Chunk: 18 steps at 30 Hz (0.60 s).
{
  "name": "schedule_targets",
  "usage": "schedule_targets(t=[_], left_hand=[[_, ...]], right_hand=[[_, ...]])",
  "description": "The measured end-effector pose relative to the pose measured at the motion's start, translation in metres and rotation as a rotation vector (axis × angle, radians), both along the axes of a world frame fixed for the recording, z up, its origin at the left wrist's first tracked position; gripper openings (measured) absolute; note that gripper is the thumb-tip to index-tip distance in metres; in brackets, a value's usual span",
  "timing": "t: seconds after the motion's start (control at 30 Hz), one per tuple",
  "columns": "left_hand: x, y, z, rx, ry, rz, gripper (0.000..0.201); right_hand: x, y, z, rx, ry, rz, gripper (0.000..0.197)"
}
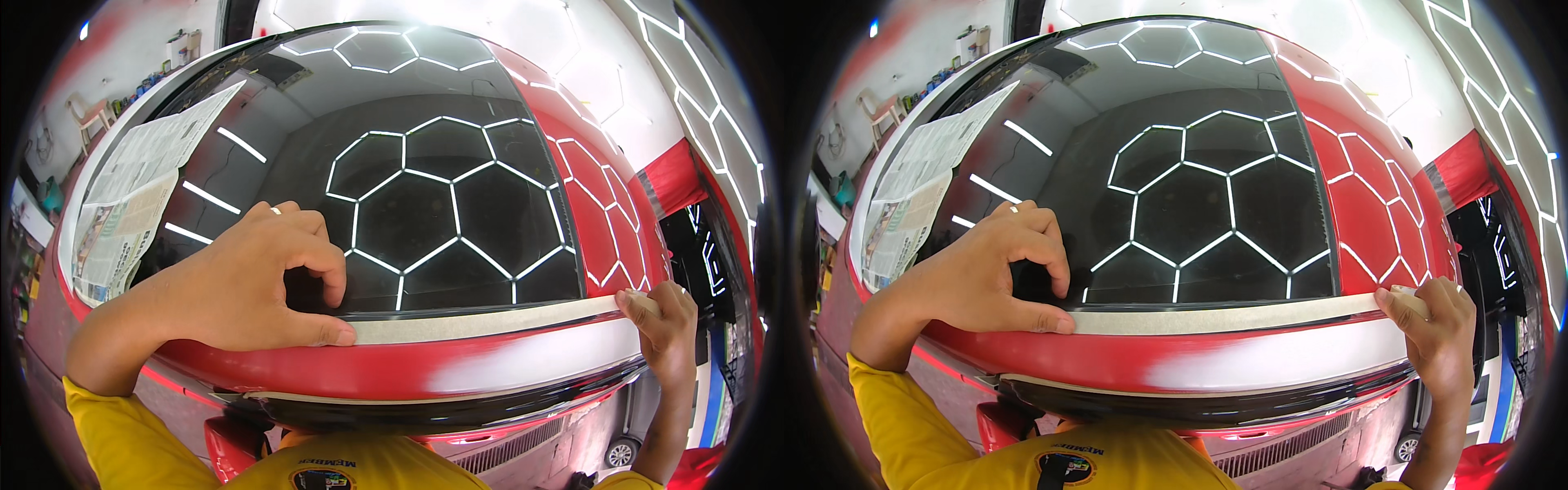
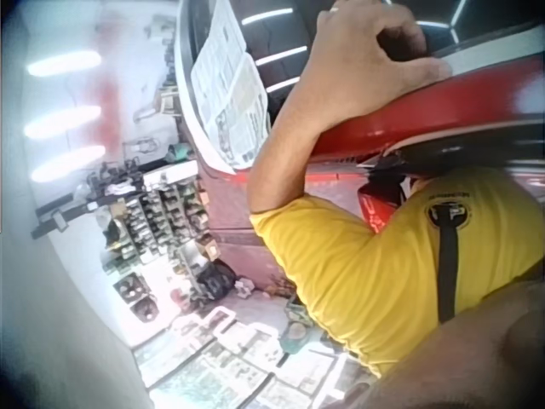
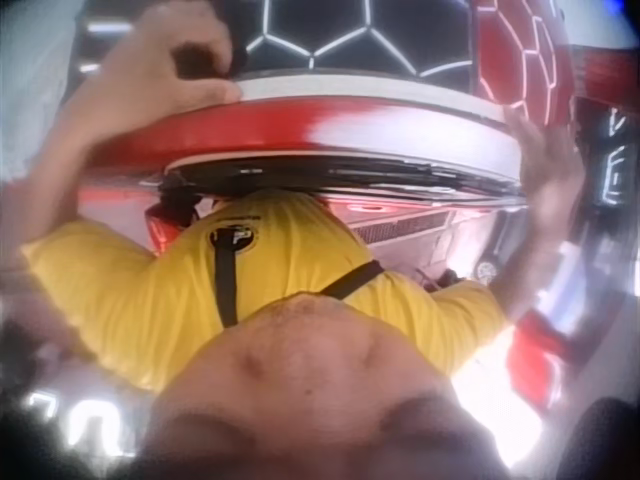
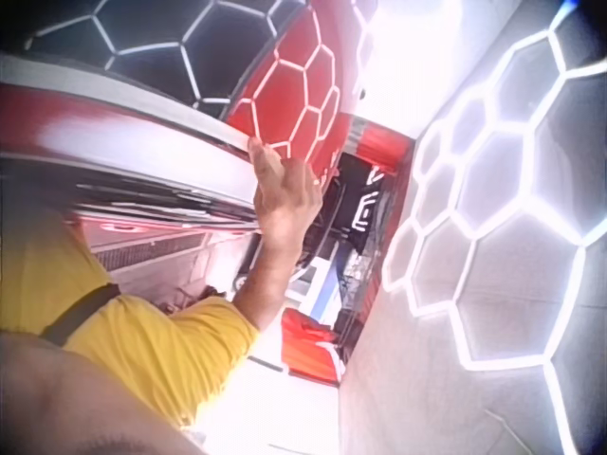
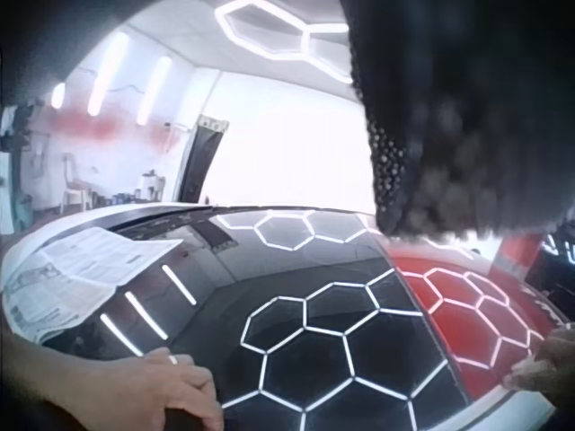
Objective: The person applies masking tape to the edges of a car hood and windshield to create a clean paint line. They smooth the tape along the contours of the vehicle and then place sheets of newspaper over the windshield and hood to protect them from overspray.
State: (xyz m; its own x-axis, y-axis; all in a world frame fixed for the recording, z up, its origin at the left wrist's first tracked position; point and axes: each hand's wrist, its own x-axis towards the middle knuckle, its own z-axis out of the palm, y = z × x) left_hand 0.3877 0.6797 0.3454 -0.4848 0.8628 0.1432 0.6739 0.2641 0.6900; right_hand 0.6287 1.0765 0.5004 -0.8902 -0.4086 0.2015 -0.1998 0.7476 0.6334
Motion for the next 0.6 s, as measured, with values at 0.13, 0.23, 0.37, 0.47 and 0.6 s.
schedule_targets(t=[0.13, 0.23, 0.37, 0.47, 0.6], left_hand=[[0.002, 0.004, -0.003, 0.039, 0.021, -0.011, 0.032], [0.002, 0.008, -0.001, 0.020, 0.008, -0.018, 0.033], [0.002, 0.011, 0.002, 0.005, -0.003, -0.006, 0.033], [0.003, 0.012, 0.007, -0.012, -0.026, 0.011, 0.035], [0.003, 0.011, 0.008, 0.009, -0.040, 0.021, 0.036]], right_hand=[[0.005, -0.001, -0.004, 0.074, 0.023, -0.021, 0.048], [0.009, 0.002, -0.006, 0.074, 0.044, -0.020, 0.049], [0.016, 0.003, -0.004, 0.062, 0.059, -0.040, 0.049], [0.016, 0.006, -0.006, 0.130, 0.060, -0.031, 0.050], [0.018, 0.002, -0.009, 0.173, 0.067, -0.072, 0.048]])
